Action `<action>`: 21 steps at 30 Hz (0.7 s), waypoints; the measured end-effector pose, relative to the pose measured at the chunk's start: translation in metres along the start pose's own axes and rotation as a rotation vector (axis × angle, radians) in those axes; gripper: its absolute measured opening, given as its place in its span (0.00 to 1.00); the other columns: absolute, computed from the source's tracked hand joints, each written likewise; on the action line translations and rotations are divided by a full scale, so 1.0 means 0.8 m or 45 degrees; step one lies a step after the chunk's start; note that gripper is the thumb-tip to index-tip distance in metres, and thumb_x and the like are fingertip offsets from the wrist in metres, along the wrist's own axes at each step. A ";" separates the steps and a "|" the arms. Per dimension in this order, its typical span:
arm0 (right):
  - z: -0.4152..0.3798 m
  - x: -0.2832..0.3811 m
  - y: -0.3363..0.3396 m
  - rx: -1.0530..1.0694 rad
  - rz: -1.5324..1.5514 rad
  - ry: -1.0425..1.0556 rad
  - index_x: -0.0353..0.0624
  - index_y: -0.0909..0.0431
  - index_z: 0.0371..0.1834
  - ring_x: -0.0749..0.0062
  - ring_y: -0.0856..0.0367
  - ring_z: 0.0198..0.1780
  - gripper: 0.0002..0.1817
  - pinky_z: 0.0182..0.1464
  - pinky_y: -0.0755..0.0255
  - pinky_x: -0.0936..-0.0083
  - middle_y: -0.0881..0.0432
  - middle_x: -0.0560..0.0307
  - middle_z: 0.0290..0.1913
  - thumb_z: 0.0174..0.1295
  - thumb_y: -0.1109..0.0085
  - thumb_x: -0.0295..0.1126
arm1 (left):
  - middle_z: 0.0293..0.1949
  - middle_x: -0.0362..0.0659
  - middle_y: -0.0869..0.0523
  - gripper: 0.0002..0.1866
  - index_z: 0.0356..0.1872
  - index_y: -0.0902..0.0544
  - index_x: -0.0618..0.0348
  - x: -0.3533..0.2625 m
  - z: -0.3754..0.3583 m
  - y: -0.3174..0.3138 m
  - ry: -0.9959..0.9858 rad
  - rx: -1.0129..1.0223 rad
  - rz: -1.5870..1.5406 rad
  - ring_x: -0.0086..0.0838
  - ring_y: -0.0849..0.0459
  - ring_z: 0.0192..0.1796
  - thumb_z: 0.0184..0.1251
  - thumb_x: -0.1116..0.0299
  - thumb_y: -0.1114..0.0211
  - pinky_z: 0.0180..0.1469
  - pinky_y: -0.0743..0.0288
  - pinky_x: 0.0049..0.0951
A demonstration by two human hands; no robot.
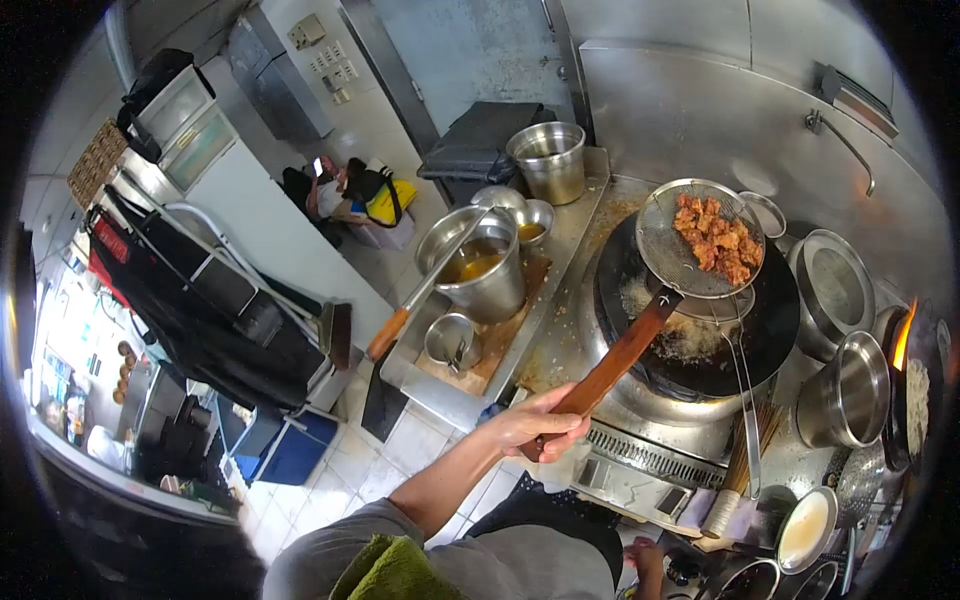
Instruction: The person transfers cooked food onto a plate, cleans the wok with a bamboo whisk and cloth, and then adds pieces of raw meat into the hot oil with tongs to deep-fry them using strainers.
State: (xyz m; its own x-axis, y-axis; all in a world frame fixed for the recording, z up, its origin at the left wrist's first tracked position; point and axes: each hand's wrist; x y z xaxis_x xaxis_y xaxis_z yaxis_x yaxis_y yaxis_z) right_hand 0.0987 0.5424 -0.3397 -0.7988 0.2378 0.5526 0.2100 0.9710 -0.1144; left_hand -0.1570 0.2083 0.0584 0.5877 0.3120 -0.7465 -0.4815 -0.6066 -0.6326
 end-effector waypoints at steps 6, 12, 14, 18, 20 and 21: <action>0.060 0.032 0.064 -0.469 0.190 -0.001 0.39 0.22 0.38 0.66 0.19 0.27 0.10 0.27 0.25 0.71 0.19 0.49 0.27 0.57 0.54 0.23 | 0.29 0.39 0.32 0.27 0.63 0.43 0.58 0.018 -0.004 -0.032 -0.064 -0.051 -0.042 0.16 0.33 0.19 0.67 0.68 0.42 0.16 0.38 0.18; 0.092 0.082 0.086 -0.468 0.144 0.028 0.39 0.22 0.37 0.66 0.19 0.26 0.09 0.27 0.25 0.70 0.19 0.49 0.26 0.57 0.53 0.24 | 0.29 0.39 0.32 0.26 0.62 0.43 0.60 0.028 -0.012 -0.050 -0.145 -0.073 -0.064 0.16 0.33 0.19 0.67 0.68 0.42 0.16 0.37 0.18; 0.096 0.093 0.085 -0.459 0.125 0.032 0.39 0.22 0.36 0.66 0.20 0.26 0.09 0.27 0.25 0.70 0.19 0.49 0.26 0.57 0.53 0.25 | 0.29 0.39 0.32 0.26 0.61 0.43 0.61 0.031 -0.014 -0.049 -0.129 -0.110 -0.018 0.16 0.33 0.20 0.67 0.68 0.42 0.16 0.37 0.19; 0.113 0.097 0.089 -0.438 0.083 0.027 0.39 0.22 0.36 0.65 0.20 0.25 0.09 0.27 0.25 0.69 0.19 0.50 0.26 0.56 0.52 0.26 | 0.29 0.39 0.32 0.22 0.57 0.40 0.62 0.034 -0.012 -0.050 -0.143 -0.141 -0.020 0.16 0.33 0.20 0.67 0.68 0.42 0.16 0.37 0.19; 0.108 0.106 0.082 -0.432 0.063 0.027 0.39 0.22 0.35 0.65 0.20 0.25 0.08 0.27 0.25 0.69 0.19 0.50 0.26 0.56 0.52 0.26 | 0.28 0.38 0.32 0.18 0.51 0.37 0.62 0.033 -0.011 -0.050 -0.149 -0.142 0.004 0.16 0.33 0.20 0.67 0.68 0.42 0.16 0.38 0.19; 0.108 0.109 0.080 -0.430 0.058 0.023 0.39 0.22 0.35 0.65 0.20 0.25 0.08 0.27 0.25 0.69 0.19 0.50 0.26 0.56 0.51 0.26 | 0.28 0.38 0.32 0.18 0.51 0.37 0.62 0.033 -0.010 -0.050 -0.152 -0.141 0.005 0.16 0.33 0.20 0.67 0.68 0.42 0.16 0.38 0.19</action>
State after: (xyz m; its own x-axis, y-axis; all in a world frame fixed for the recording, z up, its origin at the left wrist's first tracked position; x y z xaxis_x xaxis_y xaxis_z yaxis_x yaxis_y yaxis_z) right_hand -0.0060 0.6270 -0.3701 -0.7749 0.2777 0.5678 0.4226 0.8957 0.1387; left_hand -0.1170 0.2346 0.0654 0.5016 0.3900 -0.7722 -0.4053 -0.6826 -0.6081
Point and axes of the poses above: each hand's wrist, its own z-axis towards the middle knuckle, its own y-axis out of the back of the hand, x = y × z
